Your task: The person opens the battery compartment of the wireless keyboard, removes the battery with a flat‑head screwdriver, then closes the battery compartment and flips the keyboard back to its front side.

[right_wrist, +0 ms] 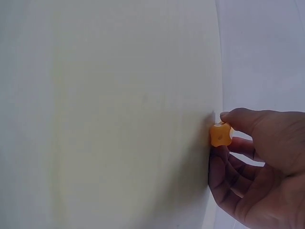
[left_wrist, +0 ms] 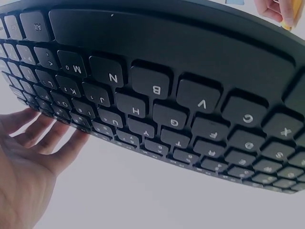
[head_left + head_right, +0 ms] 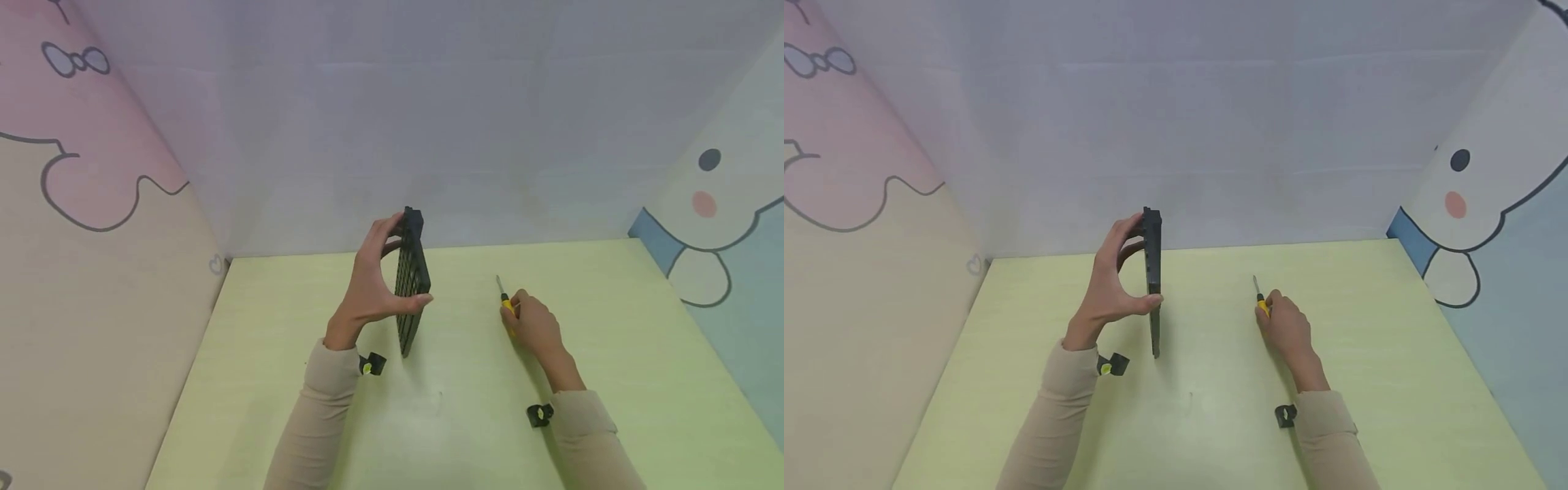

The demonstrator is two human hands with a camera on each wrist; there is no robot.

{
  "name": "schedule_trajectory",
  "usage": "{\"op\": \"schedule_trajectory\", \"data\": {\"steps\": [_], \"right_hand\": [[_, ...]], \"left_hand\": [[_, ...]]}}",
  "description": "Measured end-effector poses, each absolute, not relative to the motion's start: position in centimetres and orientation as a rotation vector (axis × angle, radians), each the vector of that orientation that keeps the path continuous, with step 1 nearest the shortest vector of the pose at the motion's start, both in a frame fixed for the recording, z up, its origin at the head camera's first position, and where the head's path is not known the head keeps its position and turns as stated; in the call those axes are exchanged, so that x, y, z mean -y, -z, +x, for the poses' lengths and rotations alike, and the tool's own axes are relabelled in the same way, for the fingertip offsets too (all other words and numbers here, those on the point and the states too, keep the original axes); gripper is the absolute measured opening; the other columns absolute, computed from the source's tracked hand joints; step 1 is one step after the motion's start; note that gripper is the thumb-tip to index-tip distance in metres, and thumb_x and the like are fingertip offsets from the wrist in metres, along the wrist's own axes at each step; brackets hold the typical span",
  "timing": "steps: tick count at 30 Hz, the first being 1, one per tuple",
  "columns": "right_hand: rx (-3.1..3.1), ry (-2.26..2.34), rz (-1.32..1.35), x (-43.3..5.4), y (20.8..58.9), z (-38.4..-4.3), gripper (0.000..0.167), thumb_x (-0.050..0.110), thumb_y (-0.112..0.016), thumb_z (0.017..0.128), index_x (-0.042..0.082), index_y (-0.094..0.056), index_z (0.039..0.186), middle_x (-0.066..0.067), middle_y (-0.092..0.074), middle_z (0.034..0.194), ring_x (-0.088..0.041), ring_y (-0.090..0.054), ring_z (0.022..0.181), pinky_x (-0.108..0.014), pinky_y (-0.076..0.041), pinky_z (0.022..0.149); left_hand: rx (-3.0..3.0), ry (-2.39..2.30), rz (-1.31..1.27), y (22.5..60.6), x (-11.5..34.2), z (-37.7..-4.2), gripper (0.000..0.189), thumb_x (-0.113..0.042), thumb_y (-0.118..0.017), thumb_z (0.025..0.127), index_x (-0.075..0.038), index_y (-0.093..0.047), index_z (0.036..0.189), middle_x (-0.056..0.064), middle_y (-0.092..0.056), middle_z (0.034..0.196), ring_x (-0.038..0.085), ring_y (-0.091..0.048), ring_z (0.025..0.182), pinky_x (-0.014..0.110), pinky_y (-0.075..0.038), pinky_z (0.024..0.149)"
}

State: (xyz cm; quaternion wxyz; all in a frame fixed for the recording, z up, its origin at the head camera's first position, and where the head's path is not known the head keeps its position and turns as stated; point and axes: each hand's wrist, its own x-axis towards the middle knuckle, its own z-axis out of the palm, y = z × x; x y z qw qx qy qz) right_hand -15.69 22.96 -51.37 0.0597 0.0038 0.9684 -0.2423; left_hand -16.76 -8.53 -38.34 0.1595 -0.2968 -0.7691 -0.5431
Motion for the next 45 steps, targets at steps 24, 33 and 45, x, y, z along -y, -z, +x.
{"op": "schedule_trajectory", "data": {"steps": [24,33,45], "right_hand": [[-2.914,0.788,0.044,-23.7,51.5,-15.6,0.038,0.029,-0.058,0.103,-0.006,-0.057,0.118,-0.021,-0.070,0.097,-0.025,-0.064,0.074,-0.038,-0.052,0.061],[-2.917,0.886,0.020,-23.9,50.6,-15.7,0.053,0.034,-0.055,0.105,-0.007,-0.049,0.138,-0.025,-0.070,0.109,-0.036,-0.070,0.092,-0.048,-0.059,0.072],[-2.620,1.174,-0.510,-20.9,48.9,-16.7,0.079,0.043,-0.068,0.098,0.008,-0.033,0.159,-0.020,-0.046,0.155,-0.043,-0.046,0.140,-0.062,-0.045,0.112]], "left_hand": [[1.852,2.008,-0.746,40.2,9.1,-16.5,0.129,-0.078,-0.082,0.061,-0.004,-0.034,0.156,0.003,-0.049,0.143,0.018,-0.048,0.131,0.030,-0.051,0.113],[1.813,2.025,-0.765,40.1,8.6,-16.4,0.131,-0.077,-0.083,0.061,0.000,-0.033,0.155,-0.002,-0.048,0.145,0.018,-0.048,0.132,0.028,-0.051,0.113],[1.806,2.035,-0.756,40.1,8.2,-16.3,0.131,-0.077,-0.083,0.062,0.001,-0.033,0.155,0.000,-0.047,0.145,0.018,-0.048,0.133,0.026,-0.050,0.112]]}}
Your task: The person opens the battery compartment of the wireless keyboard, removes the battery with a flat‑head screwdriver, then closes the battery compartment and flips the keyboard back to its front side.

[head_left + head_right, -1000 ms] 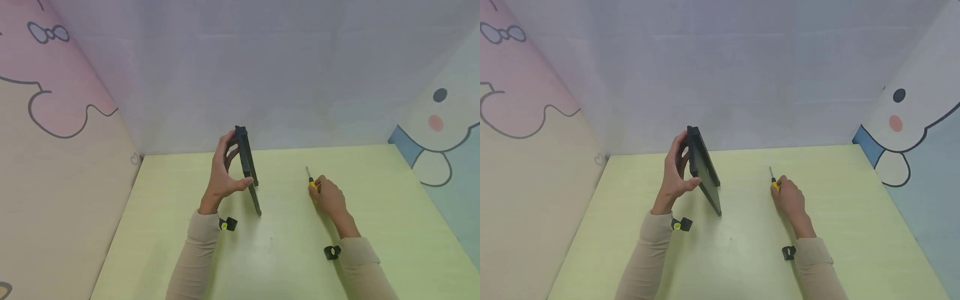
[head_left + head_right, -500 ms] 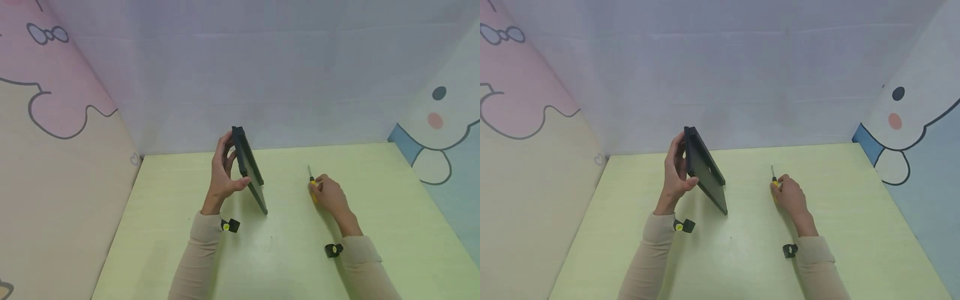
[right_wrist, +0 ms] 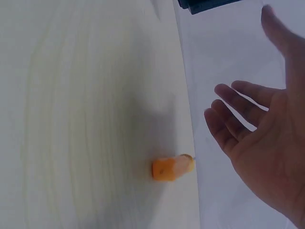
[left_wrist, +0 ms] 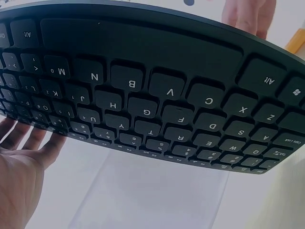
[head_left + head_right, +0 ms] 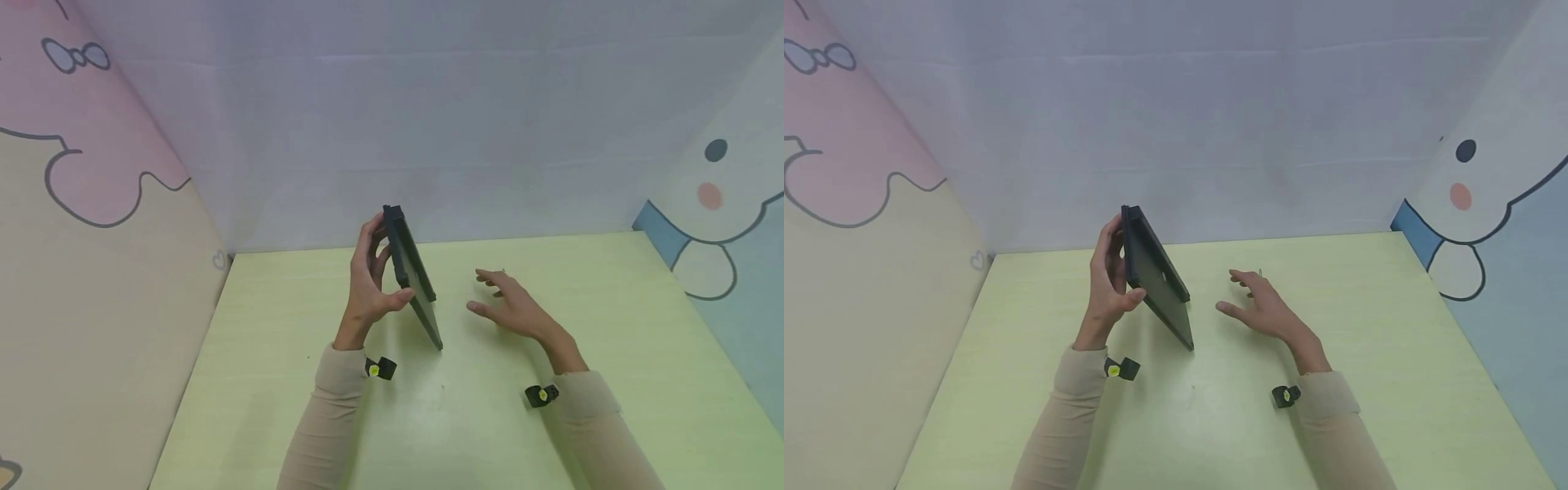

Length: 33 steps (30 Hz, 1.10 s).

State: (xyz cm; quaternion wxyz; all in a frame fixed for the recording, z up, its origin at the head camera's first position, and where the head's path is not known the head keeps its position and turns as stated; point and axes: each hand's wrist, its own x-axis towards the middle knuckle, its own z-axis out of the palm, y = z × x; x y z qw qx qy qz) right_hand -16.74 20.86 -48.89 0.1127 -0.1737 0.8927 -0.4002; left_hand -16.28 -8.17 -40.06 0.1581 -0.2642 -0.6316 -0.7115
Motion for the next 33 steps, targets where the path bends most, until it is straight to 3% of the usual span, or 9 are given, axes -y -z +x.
{"op": "schedule_trajectory", "data": {"steps": [8,17,25,33], "right_hand": [[-2.360,1.239,-0.606,-18.3,48.8,-16.5,0.099,0.041,-0.083,0.085,0.015,-0.027,0.162,-0.010,-0.031,0.166,-0.045,-0.042,0.145,-0.064,-0.042,0.115],[-2.220,1.247,-0.750,-16.8,49.7,-16.7,0.123,0.033,-0.095,0.072,0.013,-0.016,0.164,-0.011,-0.019,0.171,-0.037,-0.025,0.156,-0.061,-0.032,0.125],[-2.276,1.242,-0.801,-16.4,50.3,-16.3,0.124,0.036,-0.097,0.068,0.019,-0.019,0.163,-0.012,-0.027,0.166,-0.034,-0.034,0.149,-0.060,-0.037,0.122],[-2.340,1.215,-0.755,-16.6,49.9,-16.1,0.123,0.043,-0.096,0.066,0.017,-0.024,0.162,-0.008,-0.030,0.166,-0.031,-0.038,0.148,-0.056,-0.042,0.120]], "left_hand": [[1.819,2.055,-0.744,40.1,7.7,-16.2,0.133,-0.078,-0.082,0.060,-0.002,-0.032,0.156,-0.002,-0.047,0.146,0.017,-0.047,0.135,0.029,-0.049,0.115],[1.799,2.071,-0.746,40.0,7.2,-16.1,0.132,-0.079,-0.081,0.062,0.000,-0.031,0.156,-0.005,-0.047,0.144,0.016,-0.047,0.133,0.029,-0.049,0.113],[1.798,2.090,-0.752,40.0,7.3,-16.0,0.132,-0.078,-0.082,0.062,-0.001,-0.030,0.156,-0.005,-0.047,0.144,0.015,-0.048,0.131,0.027,-0.049,0.116],[1.828,2.119,-0.800,39.6,8.4,-15.9,0.130,-0.075,-0.082,0.065,-0.008,-0.025,0.160,0.005,-0.042,0.154,0.017,-0.045,0.138,0.030,-0.045,0.119]]}}
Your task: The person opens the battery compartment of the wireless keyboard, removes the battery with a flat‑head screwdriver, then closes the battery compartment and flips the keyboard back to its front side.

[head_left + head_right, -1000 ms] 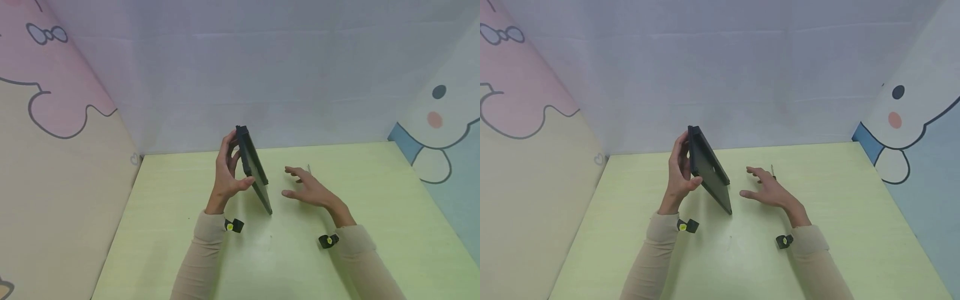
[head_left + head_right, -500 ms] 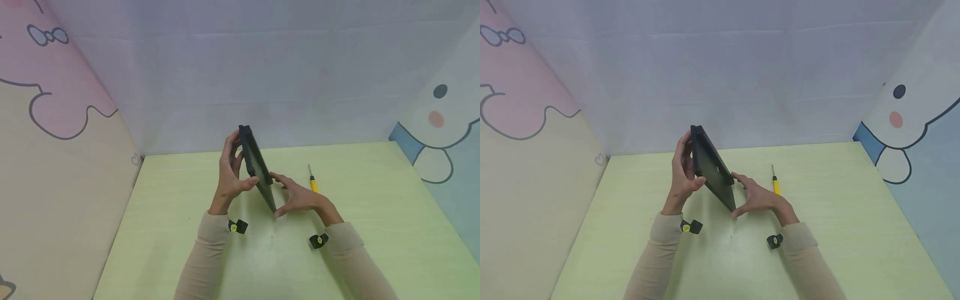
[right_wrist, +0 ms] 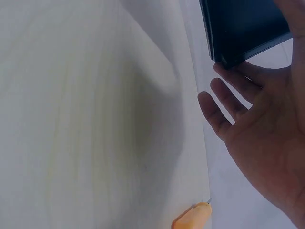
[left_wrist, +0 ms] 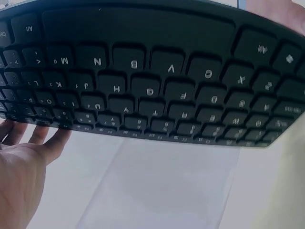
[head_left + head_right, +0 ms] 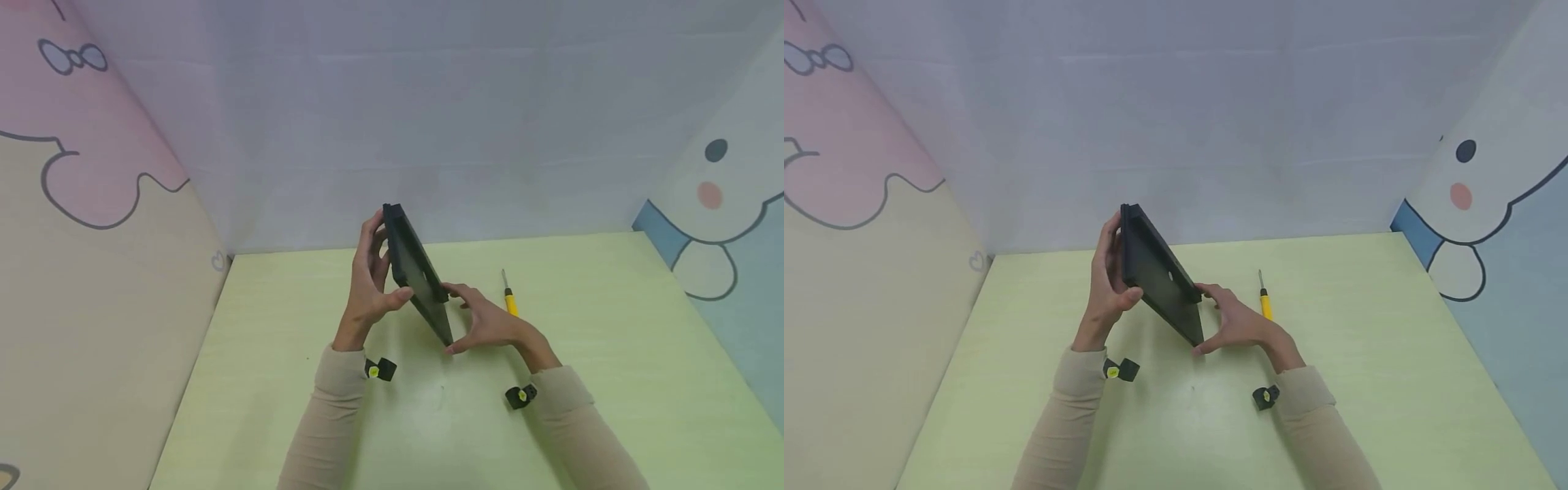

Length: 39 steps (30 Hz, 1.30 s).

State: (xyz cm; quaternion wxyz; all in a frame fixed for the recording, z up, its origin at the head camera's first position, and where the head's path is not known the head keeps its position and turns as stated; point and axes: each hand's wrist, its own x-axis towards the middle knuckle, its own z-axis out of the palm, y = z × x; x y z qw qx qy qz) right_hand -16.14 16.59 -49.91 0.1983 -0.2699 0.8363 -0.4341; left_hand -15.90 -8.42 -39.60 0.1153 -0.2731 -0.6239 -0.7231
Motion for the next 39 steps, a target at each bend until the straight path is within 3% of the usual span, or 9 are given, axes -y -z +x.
{"op": "schedule_trajectory", "data": {"steps": [12,17,21,24,28,31,39], "right_hand": [[-2.401,1.189,-0.694,-18.6,49.3,-16.1,0.122,0.050,-0.095,0.065,0.028,-0.024,0.161,-0.004,-0.029,0.165,-0.034,-0.039,0.147,-0.059,-0.042,0.117],[-2.421,1.185,-0.686,-19.4,49.1,-16.3,0.121,0.050,-0.095,0.065,0.030,-0.024,0.161,-0.005,-0.028,0.164,-0.036,-0.038,0.146,-0.061,-0.041,0.116],[-2.450,1.165,-0.694,-19.9,49.0,-16.5,0.122,0.052,-0.095,0.064,0.029,-0.024,0.161,-0.006,-0.029,0.163,-0.036,-0.036,0.146,-0.063,-0.040,0.116],[-2.479,1.143,-0.702,-20.2,49.0,-16.7,0.124,0.053,-0.095,0.064,0.026,-0.024,0.161,-0.007,-0.031,0.162,-0.037,-0.036,0.147,-0.064,-0.039,0.117],[-2.521,1.101,-0.696,-20.5,49.2,-16.8,0.127,0.055,-0.095,0.062,0.019,-0.025,0.162,-0.010,-0.032,0.161,-0.039,-0.033,0.149,-0.069,-0.038,0.115],[-2.541,1.070,-0.683,-20.7,49.4,-16.8,0.129,0.056,-0.095,0.060,0.016,-0.026,0.162,-0.011,-0.033,0.161,-0.040,-0.027,0.153,-0.072,-0.036,0.115],[-2.616,1.001,-0.670,-21.1,49.9,-17.0,0.132,0.057,-0.096,0.059,0.012,-0.026,0.161,-0.014,-0.032,0.162,-0.046,-0.015,0.156,-0.077,-0.026,0.118]], "left_hand": [[1.922,2.030,-0.821,39.4,11.3,-16.0,0.128,-0.068,-0.085,0.067,-0.009,-0.022,0.162,0.011,-0.035,0.160,0.020,-0.035,0.146,0.028,-0.039,0.124],[2.014,1.985,-0.811,39.9,12.9,-15.9,0.127,-0.064,-0.087,0.067,-0.013,-0.022,0.163,0.010,-0.034,0.159,0.021,-0.032,0.148,0.033,-0.037,0.126],[2.103,1.925,-0.806,40.4,14.2,-15.9,0.124,-0.060,-0.089,0.068,-0.016,-0.023,0.163,0.008,-0.035,0.159,0.021,-0.031,0.148,0.045,-0.033,0.127],[2.176,1.880,-0.798,40.8,15.3,-15.9,0.119,-0.036,-0.096,0.067,-0.021,-0.025,0.162,0.002,-0.035,0.161,0.019,-0.030,0.150,0.051,-0.030,0.128],[2.294,1.796,-0.758,41.6,16.6,-15.8,0.120,-0.006,-0.094,0.063,-0.023,-0.027,0.161,-0.002,-0.034,0.163,0.017,-0.031,0.153,0.052,-0.029,0.128],[2.406,1.696,-0.706,42.6,17.6,-15.5,0.121,-0.008,-0.095,0.062,-0.023,-0.028,0.161,-0.001,-0.033,0.164,0.016,-0.030,0.153,0.055,-0.029,0.128],[2.643,1.595,-0.542,44.5,19.3,-14.8,0.121,-0.027,-0.098,0.065,-0.037,-0.026,0.161,-0.007,-0.029,0.166,0.021,-0.026,0.155,0.053,-0.028,0.128]]}}
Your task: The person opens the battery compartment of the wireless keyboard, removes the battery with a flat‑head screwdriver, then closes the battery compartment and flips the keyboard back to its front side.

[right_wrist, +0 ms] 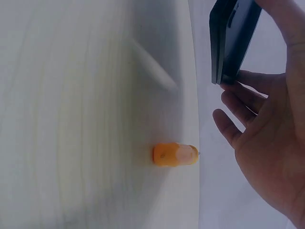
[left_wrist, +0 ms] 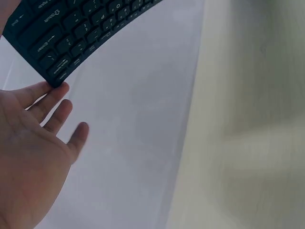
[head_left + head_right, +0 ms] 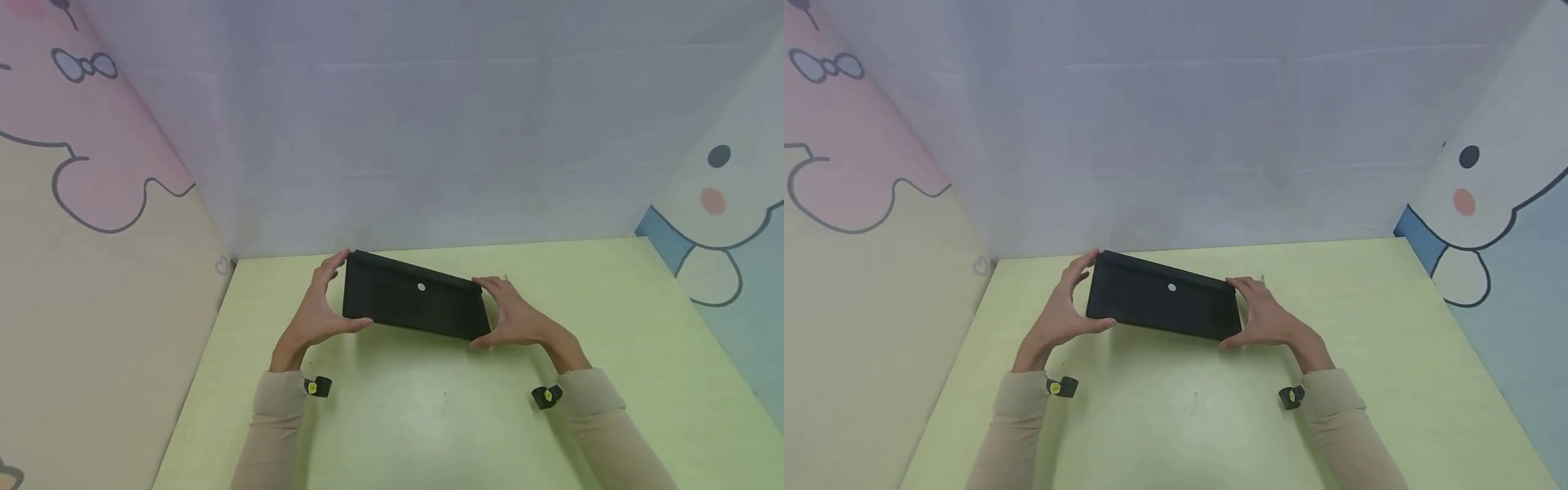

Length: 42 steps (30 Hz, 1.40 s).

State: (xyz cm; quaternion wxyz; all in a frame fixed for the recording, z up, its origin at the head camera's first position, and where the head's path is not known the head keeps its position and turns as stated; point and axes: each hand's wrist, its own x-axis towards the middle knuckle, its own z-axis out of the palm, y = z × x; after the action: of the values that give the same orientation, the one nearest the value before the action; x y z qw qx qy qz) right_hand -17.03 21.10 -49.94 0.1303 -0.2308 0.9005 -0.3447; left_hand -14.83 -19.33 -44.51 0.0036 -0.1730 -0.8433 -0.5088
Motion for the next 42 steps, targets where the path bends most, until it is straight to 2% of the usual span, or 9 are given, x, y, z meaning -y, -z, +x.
{"op": "schedule_trajectory", "data": {"steps": [5,10,14,17,23,28,33,42], "right_hand": [[-2.638,0.985,-0.669,-21.3,49.7,-17.1,0.131,0.054,-0.096,0.059,0.011,-0.026,0.161,-0.018,-0.030,0.162,-0.050,-0.014,0.155,-0.080,-0.025,0.116],[-2.672,0.949,-0.690,-21.4,49.8,-17.2,0.130,0.053,-0.096,0.060,0.010,-0.027,0.161,-0.020,-0.030,0.161,-0.048,-0.022,0.152,-0.077,-0.031,0.114],[-2.685,0.940,-0.698,-21.5,50.0,-17.2,0.129,0.052,-0.096,0.060,0.010,-0.028,0.161,-0.019,-0.032,0.160,-0.046,-0.026,0.150,-0.074,-0.031,0.115],[-2.696,0.932,-0.698,-21.4,50.2,-17.2,0.129,0.051,-0.097,0.059,0.009,-0.028,0.161,-0.019,-0.032,0.160,-0.046,-0.025,0.150,-0.073,-0.027,0.118],[-2.742,0.894,-0.732,-21.1,50.6,-17.5,0.128,0.047,-0.097,0.059,0.001,-0.031,0.158,-0.023,-0.036,0.156,-0.051,-0.025,0.149,-0.074,-0.018,0.122],[-2.770,0.829,-0.746,-20.8,51.0,-17.7,0.128,0.047,-0.097,0.059,-0.003,-0.031,0.157,-0.024,-0.037,0.154,-0.048,-0.031,0.146,-0.072,-0.020,0.122],[-2.781,0.816,-0.755,-20.5,51.4,-17.8,0.127,0.046,-0.096,0.059,-0.003,-0.032,0.157,-0.025,-0.038,0.153,-0.048,-0.031,0.146,-0.073,-0.019,0.122],[-2.793,0.769,-0.756,-20.2,51.8,-18.2,0.125,0.045,-0.096,0.061,-0.004,-0.032,0.157,-0.025,-0.038,0.153,-0.046,-0.034,0.144,-0.072,-0.022,0.121]], "left_hand": [[2.783,1.565,-0.466,45.3,19.9,-14.6,0.124,-0.033,-0.099,0.064,-0.035,-0.023,0.162,-0.004,-0.024,0.168,0.025,-0.023,0.157,0.060,-0.029,0.126],[2.889,1.516,-0.404,46.6,20.3,-14.5,0.125,-0.040,-0.098,0.064,-0.036,-0.021,0.163,0.000,-0.018,0.170,0.030,-0.017,0.160,0.070,-0.030,0.121],[2.942,1.465,-0.387,47.9,20.6,-14.6,0.127,-0.049,-0.097,0.063,-0.036,-0.020,0.163,0.001,-0.018,0.170,0.031,-0.017,0.159,0.068,-0.032,0.122],[2.963,1.448,-0.393,48.6,20.9,-14.8,0.128,-0.051,-0.097,0.062,-0.034,-0.021,0.163,0.003,-0.019,0.170,0.032,-0.018,0.158,0.069,-0.032,0.121],[3.011,1.412,-0.392,49.7,21.0,-15.3,0.129,-0.050,-0.097,0.061,-0.031,-0.021,0.163,0.003,-0.021,0.170,0.033,-0.015,0.159,0.072,-0.026,0.122],[3.079,1.369,-0.339,50.8,21.1,-15.6,0.130,-0.049,-0.098,0.060,-0.030,-0.022,0.164,0.002,-0.023,0.170,0.034,-0.014,0.159,0.074,-0.022,0.123],[3.125,1.351,-0.280,51.5,21.1,-15.7,0.130,-0.047,-0.099,0.058,-0.029,-0.024,0.163,0.002,-0.025,0.170,0.037,-0.014,0.158,0.073,-0.027,0.121],[3.180,1.288,-0.278,52.3,21.0,-16.2,0.127,-0.046,-0.097,0.063,-0.024,-0.023,0.164,0.007,-0.024,0.169,0.040,-0.013,0.157,0.073,-0.030,0.119]]}}
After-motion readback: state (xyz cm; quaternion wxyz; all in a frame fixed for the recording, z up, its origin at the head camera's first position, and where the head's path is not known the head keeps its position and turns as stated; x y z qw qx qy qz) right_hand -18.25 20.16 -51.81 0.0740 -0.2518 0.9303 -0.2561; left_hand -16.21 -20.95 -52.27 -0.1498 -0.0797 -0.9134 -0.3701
